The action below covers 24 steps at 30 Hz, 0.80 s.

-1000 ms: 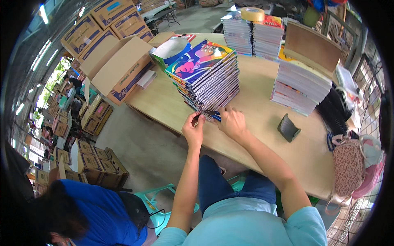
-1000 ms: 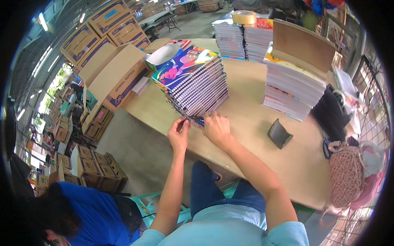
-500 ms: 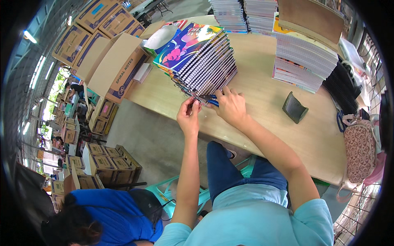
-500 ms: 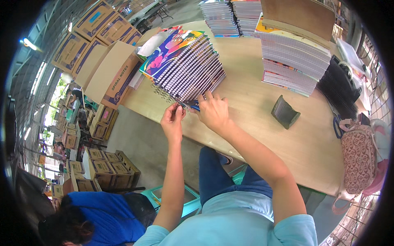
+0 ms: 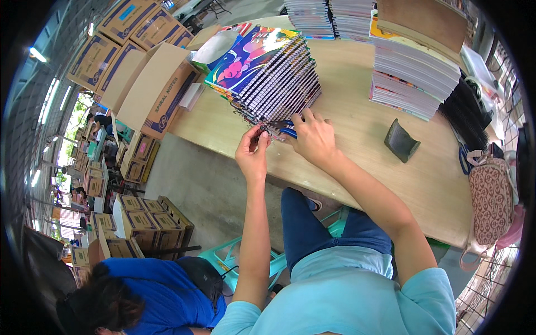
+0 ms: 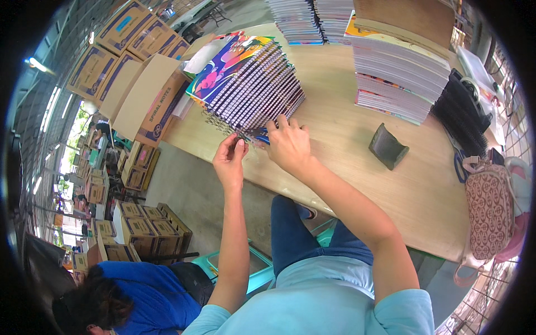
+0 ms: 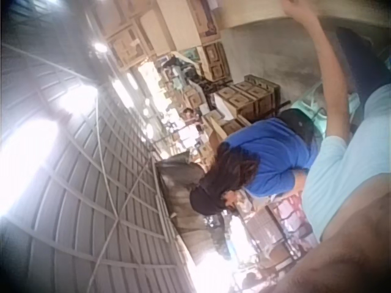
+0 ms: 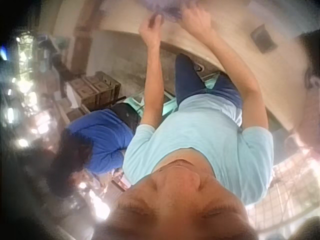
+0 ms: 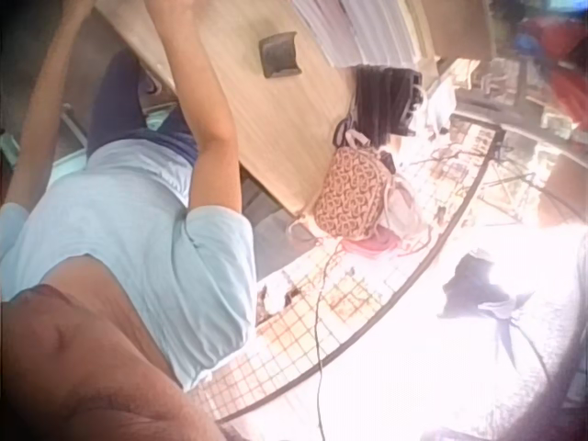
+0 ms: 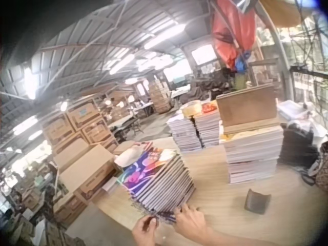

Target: The person uses a pair of blue scissors to trim the spiral binding of a stack of notebooks. They hold the notebooks steady with their left hand while cutting the wire coils with their right hand, then remove the cut pieces.

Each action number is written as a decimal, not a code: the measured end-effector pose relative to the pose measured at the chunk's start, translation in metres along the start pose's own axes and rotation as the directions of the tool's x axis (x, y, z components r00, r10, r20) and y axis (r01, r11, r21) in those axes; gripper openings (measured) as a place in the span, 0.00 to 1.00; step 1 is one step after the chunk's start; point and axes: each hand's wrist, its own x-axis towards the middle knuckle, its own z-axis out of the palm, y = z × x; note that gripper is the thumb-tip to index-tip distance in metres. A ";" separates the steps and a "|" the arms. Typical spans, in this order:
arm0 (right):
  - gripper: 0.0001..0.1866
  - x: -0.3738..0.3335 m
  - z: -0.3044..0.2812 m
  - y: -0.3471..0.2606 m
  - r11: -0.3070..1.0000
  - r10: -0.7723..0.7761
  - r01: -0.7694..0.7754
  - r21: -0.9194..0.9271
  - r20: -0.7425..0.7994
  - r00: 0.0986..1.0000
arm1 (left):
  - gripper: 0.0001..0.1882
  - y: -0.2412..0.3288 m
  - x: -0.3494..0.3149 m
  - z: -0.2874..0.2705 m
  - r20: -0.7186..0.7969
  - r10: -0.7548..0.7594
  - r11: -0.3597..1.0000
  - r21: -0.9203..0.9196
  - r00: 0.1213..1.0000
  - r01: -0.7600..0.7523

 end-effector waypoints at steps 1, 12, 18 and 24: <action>0.25 0.000 0.000 0.000 1.000 -0.004 0.004 0.000 -0.005 1.000 | 0.12 0.000 0.001 0.000 0.000 -0.001 1.000 -0.010 1.000 0.001; 0.25 0.010 -0.003 -0.003 0.990 0.067 -0.090 0.104 0.210 0.976 | 0.11 0.004 0.003 0.002 -0.024 0.011 0.997 0.071 1.000 -0.009; 0.24 -0.002 -0.005 0.006 1.000 -0.003 0.006 0.029 -0.125 0.992 | 0.11 0.008 0.001 -0.001 0.023 -0.107 0.991 -0.082 0.994 0.108; 0.23 0.006 0.003 0.003 0.998 -0.054 0.050 -0.030 -0.169 0.984 | 0.10 0.015 0.008 0.006 0.021 -0.117 0.991 -0.064 0.993 0.118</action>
